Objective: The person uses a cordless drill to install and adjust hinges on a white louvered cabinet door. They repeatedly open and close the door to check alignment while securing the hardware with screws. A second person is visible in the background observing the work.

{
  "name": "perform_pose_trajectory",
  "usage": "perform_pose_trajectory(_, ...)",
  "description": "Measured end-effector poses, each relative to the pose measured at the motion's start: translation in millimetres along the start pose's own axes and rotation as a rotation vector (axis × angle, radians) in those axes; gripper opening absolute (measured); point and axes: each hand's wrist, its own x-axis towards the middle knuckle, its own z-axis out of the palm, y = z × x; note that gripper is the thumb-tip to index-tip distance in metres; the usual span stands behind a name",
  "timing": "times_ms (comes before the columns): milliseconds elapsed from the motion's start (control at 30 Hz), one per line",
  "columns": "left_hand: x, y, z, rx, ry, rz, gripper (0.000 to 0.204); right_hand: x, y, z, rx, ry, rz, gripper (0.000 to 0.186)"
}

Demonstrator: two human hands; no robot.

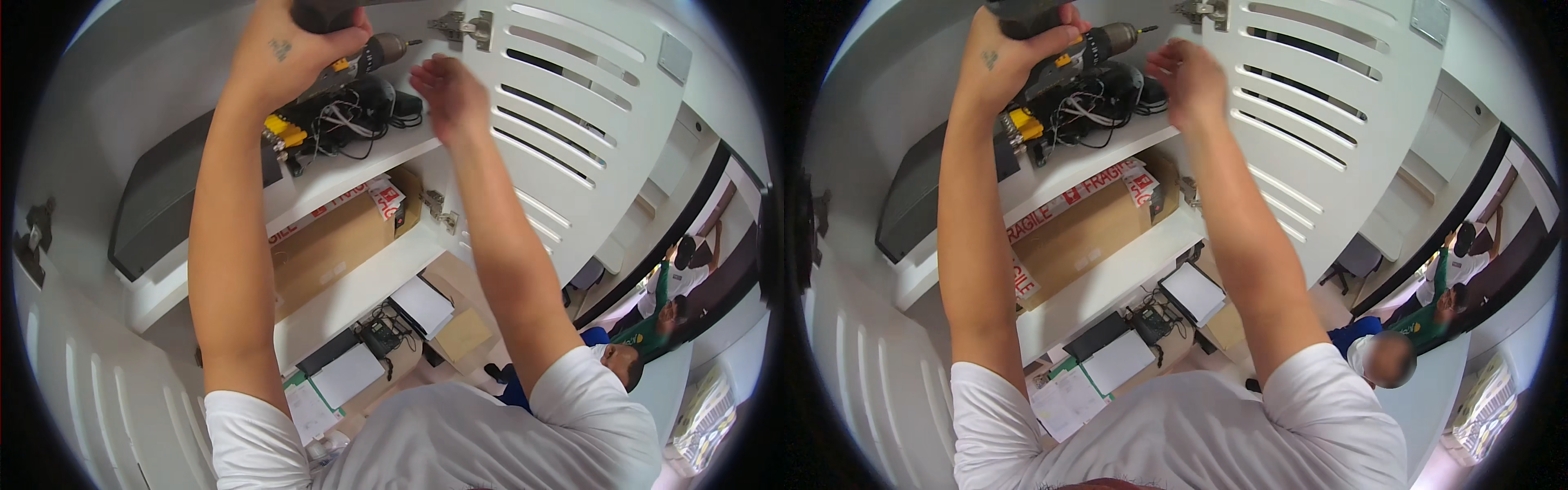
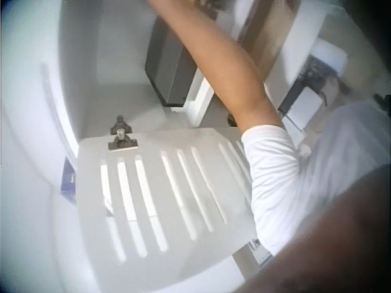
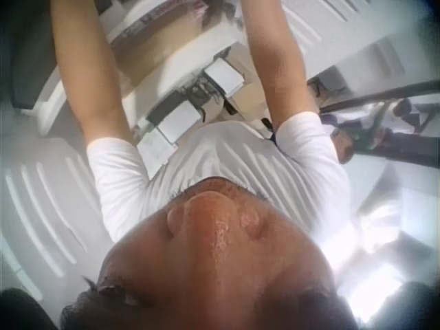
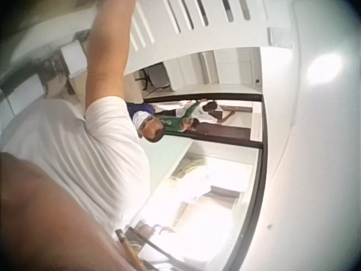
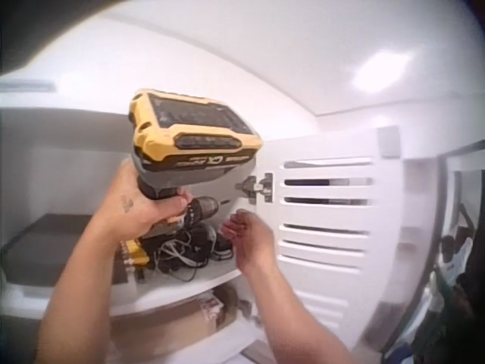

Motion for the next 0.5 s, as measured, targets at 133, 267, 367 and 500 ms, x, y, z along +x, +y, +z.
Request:
perform_pose_trajectory(133,3.3,7.3,8.4,0.053,0.021,-0.062,0.025,20.8,29.2,6.4,0.491,-0.056,0.09,0.012)
perform_pose_trajectory(267,6.0,2.5,14.3,-0.031,-0.004,-0.042,0.027,29.5,33.1,13.2,0.59,-0.147,0.038,0.013)
perform_pose_trajectory(367,7.1,-5.4,18.1,-0.051,0.033,-0.04,0.028,27.4,30.6,19.3,0.668,-0.074,0.091,0.013)
perform_pose_trajectory(500,7.4,-12.4,19.5,-0.129,-0.013,-0.091,0.026,29.1,32.9,22.9,0.765,-0.045,0.09,0.014)
